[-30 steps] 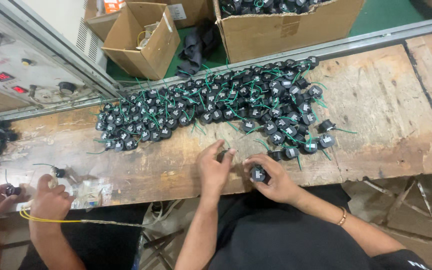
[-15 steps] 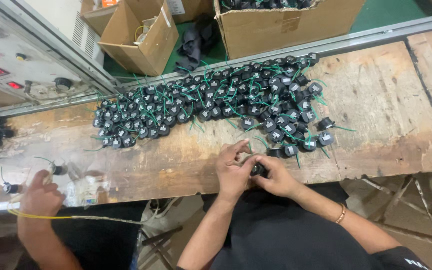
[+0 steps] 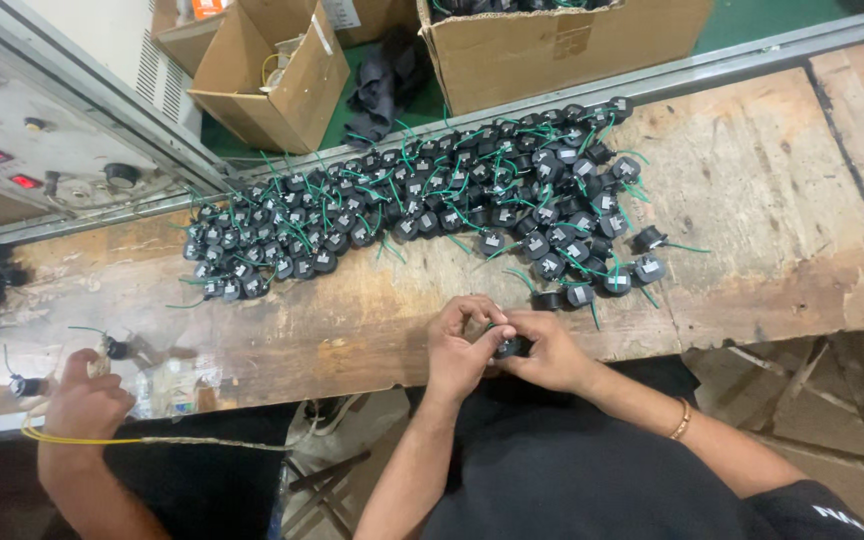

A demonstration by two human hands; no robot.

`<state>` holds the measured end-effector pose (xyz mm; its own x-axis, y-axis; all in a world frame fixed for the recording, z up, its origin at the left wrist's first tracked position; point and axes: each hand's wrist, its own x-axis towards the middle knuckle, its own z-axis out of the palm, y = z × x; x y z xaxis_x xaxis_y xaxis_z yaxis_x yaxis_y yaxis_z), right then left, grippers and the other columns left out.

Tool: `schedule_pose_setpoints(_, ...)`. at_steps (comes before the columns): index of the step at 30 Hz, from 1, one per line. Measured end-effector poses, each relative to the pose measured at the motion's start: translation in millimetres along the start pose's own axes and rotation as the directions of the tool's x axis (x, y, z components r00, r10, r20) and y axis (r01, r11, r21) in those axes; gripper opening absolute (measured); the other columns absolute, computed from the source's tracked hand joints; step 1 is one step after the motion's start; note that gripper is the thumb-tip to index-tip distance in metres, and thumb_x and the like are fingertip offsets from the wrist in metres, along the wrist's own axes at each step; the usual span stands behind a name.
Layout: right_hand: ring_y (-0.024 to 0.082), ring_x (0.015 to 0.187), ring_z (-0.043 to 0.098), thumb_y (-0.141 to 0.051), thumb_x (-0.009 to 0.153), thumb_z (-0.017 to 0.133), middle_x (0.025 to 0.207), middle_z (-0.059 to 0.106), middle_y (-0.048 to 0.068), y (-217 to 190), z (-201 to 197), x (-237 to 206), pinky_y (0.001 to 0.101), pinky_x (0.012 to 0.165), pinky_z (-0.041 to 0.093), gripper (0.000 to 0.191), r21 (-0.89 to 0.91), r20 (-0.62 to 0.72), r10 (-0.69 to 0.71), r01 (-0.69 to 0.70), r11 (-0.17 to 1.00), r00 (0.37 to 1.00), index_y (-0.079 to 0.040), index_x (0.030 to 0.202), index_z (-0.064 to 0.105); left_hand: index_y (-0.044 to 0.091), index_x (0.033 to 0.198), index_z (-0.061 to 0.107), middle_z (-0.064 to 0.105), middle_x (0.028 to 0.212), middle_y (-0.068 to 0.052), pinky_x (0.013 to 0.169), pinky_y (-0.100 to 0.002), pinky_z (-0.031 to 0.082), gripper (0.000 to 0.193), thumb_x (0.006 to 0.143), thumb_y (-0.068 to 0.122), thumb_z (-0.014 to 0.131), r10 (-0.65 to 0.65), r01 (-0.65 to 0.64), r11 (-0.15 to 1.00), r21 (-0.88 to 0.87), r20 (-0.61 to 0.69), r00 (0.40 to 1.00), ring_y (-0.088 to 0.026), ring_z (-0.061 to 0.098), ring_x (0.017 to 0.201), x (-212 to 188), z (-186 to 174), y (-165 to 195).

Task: The person picks up black plug adapters with green wires from the workbench, winds the wire around each adapter body by hand, and places the finished units into a cardboard box. They occasionally gather loose adapters from the bench and handle them one at a time.

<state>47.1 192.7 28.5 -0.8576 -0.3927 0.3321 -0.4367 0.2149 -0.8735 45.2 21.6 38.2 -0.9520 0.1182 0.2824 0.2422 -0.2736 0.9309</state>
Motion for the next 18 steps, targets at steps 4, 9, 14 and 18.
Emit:
schedule_pose_setpoints(4,0.021,0.085,0.070,-0.016,0.073,0.088,0.093,0.071,0.009,-2.9,-7.9,-0.4,0.0344,0.076,0.054,0.038,0.044,-0.039,0.051,-0.050,0.998,0.998,-0.002,0.103,0.070,0.005,0.093,0.060,0.070,0.105,-0.008,0.088,-0.033,0.053,0.028,0.083,-0.010,0.082,-0.118,0.131,0.983,-0.130,0.102,0.988,-0.018,0.064,0.102,4.4,-2.5,-19.9)
schedule_pose_setpoints(9,0.020,0.100,0.067,-0.008,0.084,0.082,0.106,0.068,0.007,-10.8,-9.9,5.4,0.0354,0.089,0.053,0.029,0.129,-0.149,-0.139,0.158,0.979,0.979,-0.006,0.106,0.064,0.005,0.102,0.070,0.072,0.120,-0.009,0.090,-0.033,0.058,0.012,0.091,0.002,0.075,0.048,-0.001,0.962,0.274,-0.166,0.985,-0.018,0.068,0.110,54.5,-60.2,10.6)
schedule_pose_setpoints(14,0.009,0.077,0.068,-0.005,0.086,0.073,0.102,0.071,0.003,-16.1,-9.1,1.9,0.0249,0.065,0.059,0.048,0.333,0.113,0.250,-0.274,0.902,0.962,-0.011,0.130,0.054,0.001,0.119,0.072,0.068,0.126,-0.017,0.096,-0.045,0.051,0.042,0.080,0.014,0.079,0.398,0.044,0.164,0.985,-0.107,0.911,-0.040,0.064,0.114,99.7,-92.2,30.2)
schedule_pose_setpoints(18,0.012,0.088,0.068,-0.003,0.095,0.068,0.111,0.068,0.006,-7.3,-10.2,-0.5,0.0275,0.071,0.062,0.034,0.321,0.138,0.054,-0.096,0.942,0.989,-0.005,0.129,0.067,0.007,0.097,0.079,0.072,0.127,-0.011,0.090,-0.041,0.056,0.012,0.086,0.011,0.079,0.350,0.113,0.241,0.964,-0.195,0.916,-0.033,0.070,0.107,87.9,-91.5,23.2)
